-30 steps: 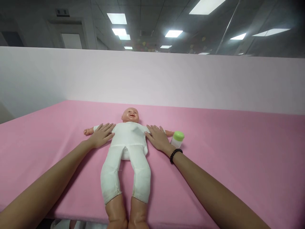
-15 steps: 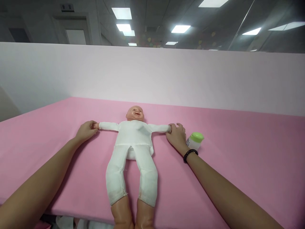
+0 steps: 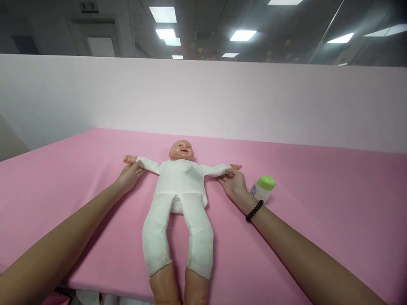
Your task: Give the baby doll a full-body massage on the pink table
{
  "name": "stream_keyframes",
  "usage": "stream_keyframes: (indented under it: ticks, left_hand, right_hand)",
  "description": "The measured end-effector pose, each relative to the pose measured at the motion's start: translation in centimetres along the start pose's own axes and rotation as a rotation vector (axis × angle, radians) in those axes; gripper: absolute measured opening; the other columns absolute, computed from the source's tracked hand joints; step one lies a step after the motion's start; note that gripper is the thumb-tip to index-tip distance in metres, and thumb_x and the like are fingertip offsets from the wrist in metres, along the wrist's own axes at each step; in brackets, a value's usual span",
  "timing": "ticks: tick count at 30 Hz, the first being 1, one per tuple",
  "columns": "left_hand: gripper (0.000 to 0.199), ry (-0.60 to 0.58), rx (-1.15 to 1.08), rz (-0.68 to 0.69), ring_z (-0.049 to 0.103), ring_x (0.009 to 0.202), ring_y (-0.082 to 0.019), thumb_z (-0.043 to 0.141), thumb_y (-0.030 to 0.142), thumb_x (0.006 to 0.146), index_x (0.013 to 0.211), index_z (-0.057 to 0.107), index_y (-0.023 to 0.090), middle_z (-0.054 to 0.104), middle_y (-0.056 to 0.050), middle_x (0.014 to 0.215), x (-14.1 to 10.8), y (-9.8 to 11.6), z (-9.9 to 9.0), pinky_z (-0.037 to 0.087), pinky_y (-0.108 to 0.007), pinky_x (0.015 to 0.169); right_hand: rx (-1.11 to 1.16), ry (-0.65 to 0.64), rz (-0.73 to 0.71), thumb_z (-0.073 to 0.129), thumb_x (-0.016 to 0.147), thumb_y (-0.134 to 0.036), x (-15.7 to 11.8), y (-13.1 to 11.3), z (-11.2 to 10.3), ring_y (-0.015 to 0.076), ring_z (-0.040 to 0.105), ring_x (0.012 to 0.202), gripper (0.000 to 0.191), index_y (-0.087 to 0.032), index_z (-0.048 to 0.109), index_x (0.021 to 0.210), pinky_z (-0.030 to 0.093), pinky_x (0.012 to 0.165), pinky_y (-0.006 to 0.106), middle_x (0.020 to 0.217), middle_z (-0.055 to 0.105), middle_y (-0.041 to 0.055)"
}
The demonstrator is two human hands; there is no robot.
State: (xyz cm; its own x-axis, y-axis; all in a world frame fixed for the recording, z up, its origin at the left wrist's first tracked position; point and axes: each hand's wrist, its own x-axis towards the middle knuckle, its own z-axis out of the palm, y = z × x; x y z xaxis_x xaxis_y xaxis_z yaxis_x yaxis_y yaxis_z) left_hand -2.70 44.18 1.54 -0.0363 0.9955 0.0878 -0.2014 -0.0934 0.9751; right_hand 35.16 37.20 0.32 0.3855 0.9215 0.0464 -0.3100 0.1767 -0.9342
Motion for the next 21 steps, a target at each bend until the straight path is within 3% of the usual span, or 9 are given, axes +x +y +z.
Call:
stream_keyframes:
  ticks: [2, 5, 9, 10, 12, 15, 17, 19, 21]
  left_hand:
    - [0.035, 0.037, 0.021, 0.015, 0.066, 0.11, -0.021, 0.067, 0.035, 0.086, 0.113, 0.051, 0.02, 0.065, -0.011, 0.117, -1.0, 0.3, 0.4, 0.054, -0.038, 0.099]
    - [0.045, 0.022, 0.282, 0.334, 0.064, 0.112, -0.023, 0.066, 0.039, 0.087, 0.125, 0.047, 0.024, 0.063, -0.01, 0.12, -2.5, 0.8, 1.2, 0.053, -0.042, 0.1]
    - [0.032, -0.427, 0.796, 0.825, 0.053, 0.129, -0.026, 0.05, 0.035, 0.096, 0.125, 0.059, 0.023, 0.059, -0.011, 0.135, -3.9, 0.9, 2.5, 0.043, -0.047, 0.112]
    - [0.031, -0.503, 0.886, 0.896, 0.05, 0.132, -0.025, 0.046, 0.032, 0.098, 0.124, 0.061, 0.023, 0.057, -0.011, 0.137, -4.1, 0.9, 2.7, 0.04, -0.047, 0.114]
    - [0.032, -0.533, 0.979, 0.978, 0.049, 0.133, -0.024, 0.041, 0.029, 0.1, 0.123, 0.063, 0.024, 0.057, -0.011, 0.138, -4.3, 0.8, 3.0, 0.041, -0.046, 0.114]
    - [0.033, -0.493, 0.972, 0.955, 0.05, 0.132, -0.023, 0.041, 0.029, 0.1, 0.126, 0.061, 0.024, 0.057, -0.011, 0.138, -4.3, 0.4, 3.0, 0.041, -0.045, 0.113]
    - [0.033, -0.434, 0.868, 0.86, 0.05, 0.131, -0.023, 0.046, 0.033, 0.098, 0.129, 0.056, 0.024, 0.056, -0.01, 0.138, -4.1, 0.0, 3.1, 0.041, -0.045, 0.114]
    - [0.038, -0.27, 0.652, 0.711, 0.053, 0.129, -0.023, 0.051, 0.038, 0.096, 0.131, 0.048, 0.025, 0.056, -0.01, 0.136, -3.6, -0.3, 3.0, 0.044, -0.045, 0.112]
    - [0.039, -0.075, 0.427, 0.518, 0.056, 0.125, -0.023, 0.051, 0.041, 0.096, 0.13, 0.04, 0.025, 0.055, -0.011, 0.134, -2.6, -0.5, 2.6, 0.049, -0.045, 0.107]
  right_hand:
    - [-0.042, 0.038, -0.027, 0.055, 0.084, -0.037, -0.8, -0.7, 0.6, 0.0242, 0.063, 0.115, 0.034, -0.024, 0.047, 0.113, 0.056, 0.099, 0.045, 0.123, 0.062, 0.0081]
    - [-0.352, -0.091, -0.322, 0.061, 0.088, -0.044, -2.5, -1.4, 1.7, 0.025, 0.058, 0.123, 0.057, -0.027, 0.037, 0.136, 0.051, 0.103, 0.047, 0.139, 0.054, 0.0093]
    - [-0.899, -0.611, -0.837, 0.051, 0.094, -0.026, -4.2, -1.3, 2.5, 0.0257, 0.043, 0.138, 0.042, -0.026, 0.05, 0.136, 0.033, 0.118, 0.051, 0.144, 0.051, 0.008]
    - [-1.003, -0.676, -0.921, 0.047, 0.094, -0.022, -4.4, -1.1, 2.6, 0.026, 0.039, 0.141, 0.04, -0.025, 0.053, 0.134, 0.029, 0.12, 0.053, 0.146, 0.05, 0.008]
    - [-1.114, -0.693, -1.013, 0.041, 0.095, -0.018, -4.5, -0.8, 2.5, 0.0261, 0.035, 0.143, 0.042, -0.024, 0.054, 0.135, 0.027, 0.12, 0.054, 0.148, 0.047, 0.0089]
    - [-1.102, -0.678, -1.013, 0.04, 0.095, -0.017, -4.6, -0.7, 2.6, 0.0251, 0.035, 0.144, 0.044, -0.024, 0.052, 0.137, 0.028, 0.12, 0.053, 0.149, 0.046, 0.0091]
    - [-0.993, -0.653, -0.943, 0.041, 0.095, -0.019, -4.6, -0.7, 2.8, 0.0245, 0.037, 0.143, 0.044, -0.026, 0.051, 0.137, 0.028, 0.121, 0.053, 0.148, 0.047, 0.0082]
    - [-0.793, -0.51, -0.796, 0.046, 0.096, -0.025, -4.4, -0.8, 3.0, 0.024, 0.04, 0.141, 0.045, -0.027, 0.045, 0.14, 0.031, 0.12, 0.05, 0.146, 0.048, 0.0086]
    - [-0.532, -0.244, -0.568, 0.051, 0.094, -0.034, -3.6, -0.8, 2.7, 0.0234, 0.049, 0.133, 0.05, -0.028, 0.037, 0.142, 0.041, 0.113, 0.048, 0.142, 0.05, 0.0094]
